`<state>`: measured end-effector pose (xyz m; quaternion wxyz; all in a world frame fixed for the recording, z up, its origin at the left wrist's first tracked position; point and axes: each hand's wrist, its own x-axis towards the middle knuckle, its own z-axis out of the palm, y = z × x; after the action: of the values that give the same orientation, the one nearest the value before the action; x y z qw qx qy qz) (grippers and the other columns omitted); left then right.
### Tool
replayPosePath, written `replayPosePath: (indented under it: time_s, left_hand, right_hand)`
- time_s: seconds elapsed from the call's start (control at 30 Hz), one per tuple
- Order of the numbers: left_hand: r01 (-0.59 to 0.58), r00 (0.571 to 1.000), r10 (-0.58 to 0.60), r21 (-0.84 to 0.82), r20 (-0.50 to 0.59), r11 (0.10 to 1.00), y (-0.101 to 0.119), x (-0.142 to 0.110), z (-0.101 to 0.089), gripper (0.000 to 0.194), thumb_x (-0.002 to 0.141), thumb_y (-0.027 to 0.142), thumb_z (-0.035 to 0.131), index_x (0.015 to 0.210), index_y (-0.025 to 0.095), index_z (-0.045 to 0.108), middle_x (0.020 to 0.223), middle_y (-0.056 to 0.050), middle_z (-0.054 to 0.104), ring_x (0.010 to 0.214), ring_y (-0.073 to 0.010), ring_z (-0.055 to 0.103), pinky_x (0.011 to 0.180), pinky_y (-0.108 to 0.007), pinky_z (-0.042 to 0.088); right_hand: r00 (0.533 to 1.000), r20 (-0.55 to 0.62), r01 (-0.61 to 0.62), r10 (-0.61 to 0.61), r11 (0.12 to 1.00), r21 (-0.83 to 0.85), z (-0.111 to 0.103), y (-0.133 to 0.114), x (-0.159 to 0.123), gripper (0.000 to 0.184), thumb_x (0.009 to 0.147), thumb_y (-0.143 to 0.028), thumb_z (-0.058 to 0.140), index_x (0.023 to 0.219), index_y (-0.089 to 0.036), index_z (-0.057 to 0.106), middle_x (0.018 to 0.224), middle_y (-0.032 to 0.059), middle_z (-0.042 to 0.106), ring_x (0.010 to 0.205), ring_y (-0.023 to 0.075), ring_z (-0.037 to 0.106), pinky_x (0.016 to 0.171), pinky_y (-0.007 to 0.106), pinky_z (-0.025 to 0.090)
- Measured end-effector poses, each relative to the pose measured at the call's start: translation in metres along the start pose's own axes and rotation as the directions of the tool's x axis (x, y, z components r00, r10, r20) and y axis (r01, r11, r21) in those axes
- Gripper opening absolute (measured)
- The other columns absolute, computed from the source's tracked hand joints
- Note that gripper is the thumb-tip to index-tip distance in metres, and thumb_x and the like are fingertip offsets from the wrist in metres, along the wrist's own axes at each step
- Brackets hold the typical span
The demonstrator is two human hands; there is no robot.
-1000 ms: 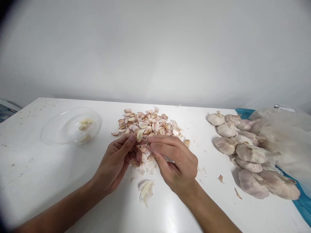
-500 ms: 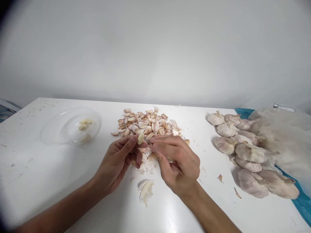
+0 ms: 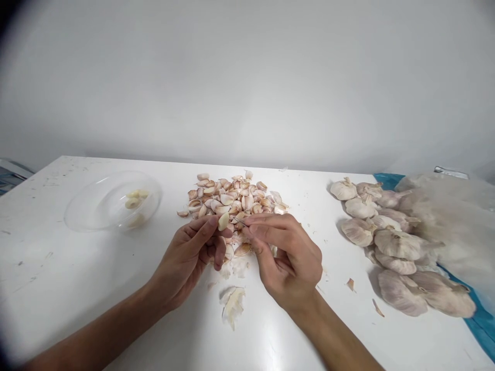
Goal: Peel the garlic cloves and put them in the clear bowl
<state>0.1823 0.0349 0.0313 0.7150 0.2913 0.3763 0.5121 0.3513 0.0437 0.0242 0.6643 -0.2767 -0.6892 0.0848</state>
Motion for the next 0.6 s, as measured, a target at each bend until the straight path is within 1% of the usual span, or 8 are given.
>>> replayPosePath:
  time_s: [0.07, 0.17, 0.23, 0.3, 0.4, 0.5, 0.6]
  left_hand:
    - [0.005, 1.000, -0.005, -0.001, -0.004, 1.000, 0.0004, 0.0002, 0.0003, 0.028, 0.092, 0.039, 0.071, 0.082, 0.013, 0.073, 0.077, -0.005, 0.076, 0.044, -0.0054, 0.057, 0.044, -0.016, 0.046]
    - [0.012, 1.000, -0.012, -0.002, -0.014, 1.000, 0.0008, 0.0001, 0.0006, 0.029, 0.090, 0.040, 0.073, 0.081, 0.013, 0.072, 0.077, -0.004, 0.075, 0.043, -0.0055, 0.056, 0.044, -0.017, 0.045]
    - [0.025, 1.000, -0.025, -0.007, -0.018, 1.000, 0.0009, 0.0000, 0.0005, 0.030, 0.090, 0.041, 0.074, 0.080, 0.013, 0.072, 0.075, -0.004, 0.074, 0.043, -0.0052, 0.055, 0.045, -0.017, 0.044]
    - [0.046, 0.999, -0.046, -0.013, -0.010, 0.999, 0.0008, 0.0001, -0.0001, 0.032, 0.091, 0.042, 0.072, 0.078, 0.013, 0.071, 0.068, -0.003, 0.071, 0.043, -0.0051, 0.053, 0.045, -0.016, 0.042]
    - [0.072, 0.997, -0.072, -0.025, 0.004, 0.997, 0.0006, 0.0005, -0.0012, 0.034, 0.094, 0.044, 0.068, 0.078, 0.014, 0.069, 0.057, 0.000, 0.063, 0.043, -0.0054, 0.050, 0.046, -0.016, 0.040]
    - [0.074, 0.997, -0.073, -0.037, 0.016, 0.997, 0.0006, 0.0003, -0.0016, 0.033, 0.095, 0.043, 0.066, 0.079, 0.015, 0.068, 0.058, 0.001, 0.063, 0.044, -0.0055, 0.050, 0.047, -0.017, 0.040]
    - [0.073, 0.997, -0.072, -0.025, 0.037, 0.997, 0.0012, -0.0006, -0.0008, 0.033, 0.097, 0.043, 0.063, 0.080, 0.015, 0.066, 0.058, 0.001, 0.061, 0.045, -0.0053, 0.050, 0.048, -0.016, 0.040]
  right_hand:
    - [1.000, -0.011, -0.009, 0.009, 1.000, 0.009, 0.0001, 0.0003, -0.0003, 0.039, 0.080, 0.006, 0.069, 0.108, -0.020, 0.072, 0.094, 0.0052, 0.074, 0.087, 0.0251, 0.076, 0.069, 0.045, 0.068]
    - [0.999, -0.025, -0.020, 0.020, 1.000, 0.004, 0.0001, 0.0013, -0.0005, 0.039, 0.081, 0.005, 0.069, 0.108, -0.022, 0.072, 0.092, 0.0043, 0.074, 0.087, 0.0257, 0.076, 0.067, 0.044, 0.068]
    - [0.999, -0.031, -0.021, 0.021, 1.000, 0.001, 0.0000, 0.0019, -0.0003, 0.038, 0.081, 0.005, 0.069, 0.108, -0.022, 0.072, 0.093, 0.0049, 0.074, 0.087, 0.0262, 0.076, 0.066, 0.044, 0.068]
    - [0.999, -0.030, -0.031, 0.030, 1.000, -0.004, 0.0000, 0.0020, 0.0001, 0.037, 0.080, 0.005, 0.071, 0.106, -0.021, 0.072, 0.093, 0.0051, 0.075, 0.087, 0.0259, 0.076, 0.065, 0.043, 0.067]
    - [0.996, 0.001, -0.085, 0.085, 0.996, -0.003, 0.0007, 0.0002, -0.0001, 0.035, 0.081, 0.002, 0.074, 0.105, -0.022, 0.071, 0.093, 0.0044, 0.075, 0.087, 0.0239, 0.076, 0.066, 0.040, 0.067]
    - [0.990, 0.026, -0.141, 0.141, 0.990, 0.027, 0.0025, -0.0027, -0.0014, 0.034, 0.082, 0.000, 0.075, 0.107, -0.022, 0.071, 0.095, 0.0047, 0.076, 0.089, 0.0234, 0.076, 0.068, 0.038, 0.067]
    - [0.986, -0.007, -0.167, 0.168, 0.983, 0.081, 0.0043, -0.0042, -0.0024, 0.034, 0.082, 0.002, 0.074, 0.106, -0.021, 0.070, 0.094, 0.0041, 0.075, 0.089, 0.0229, 0.076, 0.071, 0.039, 0.068]
